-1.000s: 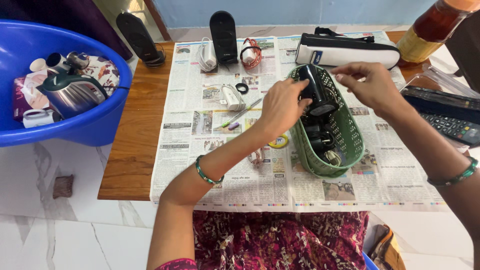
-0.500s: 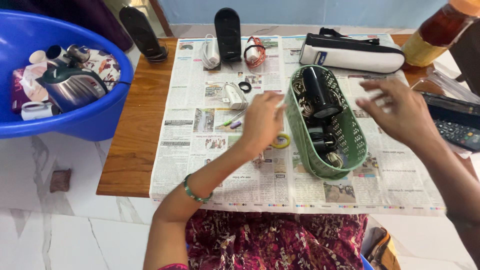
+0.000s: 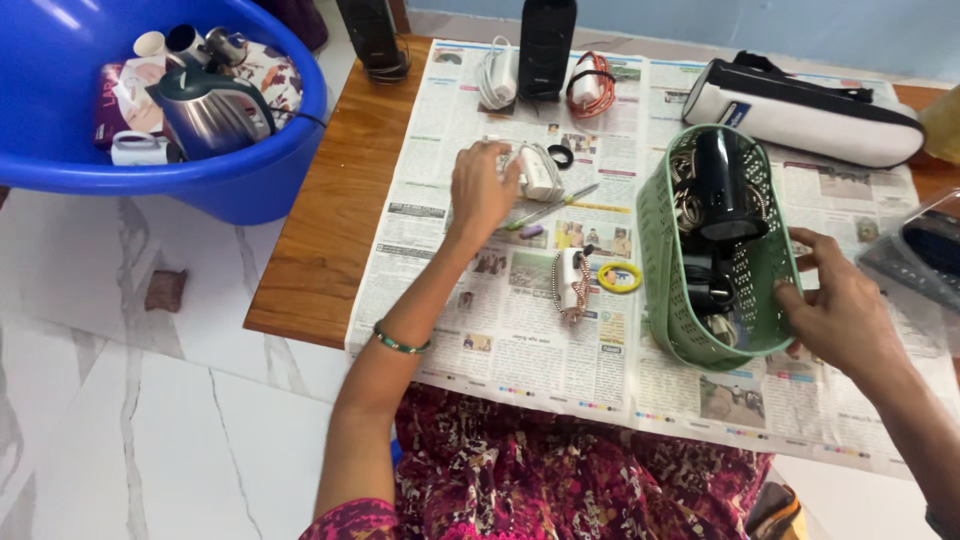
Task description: The person organizes various electronic accessories, including chargers, cables, and a speaker, into a green plastic basket. They handle items one by one, placing them into the basket and occasionally adjusting their position.
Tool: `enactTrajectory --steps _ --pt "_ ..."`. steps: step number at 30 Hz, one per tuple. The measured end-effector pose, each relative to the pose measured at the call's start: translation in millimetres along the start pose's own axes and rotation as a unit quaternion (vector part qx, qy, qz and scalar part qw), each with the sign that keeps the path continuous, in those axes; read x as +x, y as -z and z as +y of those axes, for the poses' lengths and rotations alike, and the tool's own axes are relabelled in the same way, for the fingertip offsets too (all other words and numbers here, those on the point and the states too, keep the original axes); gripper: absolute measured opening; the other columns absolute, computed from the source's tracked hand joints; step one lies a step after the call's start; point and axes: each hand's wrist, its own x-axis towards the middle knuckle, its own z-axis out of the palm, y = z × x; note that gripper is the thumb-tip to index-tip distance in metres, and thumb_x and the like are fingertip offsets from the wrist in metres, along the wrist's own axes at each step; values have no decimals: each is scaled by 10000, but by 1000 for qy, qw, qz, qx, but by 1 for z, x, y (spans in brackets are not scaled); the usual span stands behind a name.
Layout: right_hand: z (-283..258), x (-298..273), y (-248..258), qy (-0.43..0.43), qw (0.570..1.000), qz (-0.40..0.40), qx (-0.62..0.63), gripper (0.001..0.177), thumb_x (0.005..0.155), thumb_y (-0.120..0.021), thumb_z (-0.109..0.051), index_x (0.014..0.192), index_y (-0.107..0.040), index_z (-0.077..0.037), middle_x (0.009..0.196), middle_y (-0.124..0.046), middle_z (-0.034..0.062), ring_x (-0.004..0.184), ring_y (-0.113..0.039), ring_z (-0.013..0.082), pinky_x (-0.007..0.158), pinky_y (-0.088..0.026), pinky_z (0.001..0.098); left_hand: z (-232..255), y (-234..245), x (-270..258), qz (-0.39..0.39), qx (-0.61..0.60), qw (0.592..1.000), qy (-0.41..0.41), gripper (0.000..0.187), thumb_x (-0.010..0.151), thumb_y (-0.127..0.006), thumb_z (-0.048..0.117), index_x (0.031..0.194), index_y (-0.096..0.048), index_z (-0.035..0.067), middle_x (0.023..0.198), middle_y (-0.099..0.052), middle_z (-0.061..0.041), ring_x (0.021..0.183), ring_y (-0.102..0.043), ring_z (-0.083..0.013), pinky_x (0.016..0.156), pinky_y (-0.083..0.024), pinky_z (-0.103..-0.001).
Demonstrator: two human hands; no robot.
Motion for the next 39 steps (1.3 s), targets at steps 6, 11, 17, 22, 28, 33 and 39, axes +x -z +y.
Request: enactTrajectory --steps 6,11,17,22,28,33,39 --pt "-55 -7 28 7 968 35 -247 649 967 -703 -301 1530 -475 -73 1300 -589 269 732 -754 298 596 -610 399 16 -22 15 -110 74 991 35 1176 572 -938 599 1447 -429 0 1338 -549 -279 1186 -543 -428 915 -469 -531" --pt "-104 0 44 174 945 154 -233 546 971 -702 -322 1400 -604 1 1272 -583 309 817 -732 299 651 -591 374 19 -28 12 -159 74 982 66 1106 573 -930 589 1417 -478 36 1235 -626 -214 1181 -566 -375 983 -467 -532" --pt "-140 108 25 298 930 93 -195 304 1074 -710 -364 1206 -765 -95 1066 -708 138 858 -736 260 787 -579 399 16 -15 5 -143 40 982 114 968 627 -901 540 1311 -520 -29 1209 -631 -229 1167 -570 -364 973 -486 -500" --pt "-150 252 -35 257 942 29 -215 398 953 -734 -401 1214 -759 -103 1146 -755 140 943 -728 326 844 -563 494 24 0 -5 -80 61 988 121 945 669 -862 572 1294 -528 -53 1209 -618 -255 1162 -560 -392 981 -451 -523" --pt "-141 373 -116 162 957 -32 -238 981 747 -850 -601 1491 -499 -67 1275 -636 297 1163 -630 451 960 -528 503 34 4 -9 -67 114 985 114 896 699 -802 595 1291 -552 -30 1171 -630 -230 1143 -561 -381 963 -432 -506" --pt "-139 409 -150 100 966 -105 -214 1279 615 -911 -661 1535 -354 32 1319 -599 359 1205 -621 477 1026 -535 464 37 1 -10 -67 129 983 113 840 724 -787 604 1226 -591 -40 1129 -663 -222 1109 -594 -358 975 -425 -499" --pt "-155 379 -140 -6 984 -149 -96 1070 620 -896 -431 1511 -418 -83 1339 -585 268 1080 -701 464 774 -688 526 34 0 -8 -81 147 979 117 843 734 -773 659 1183 -617 -37 1091 -688 -217 1080 -618 -345 969 -431 -493"
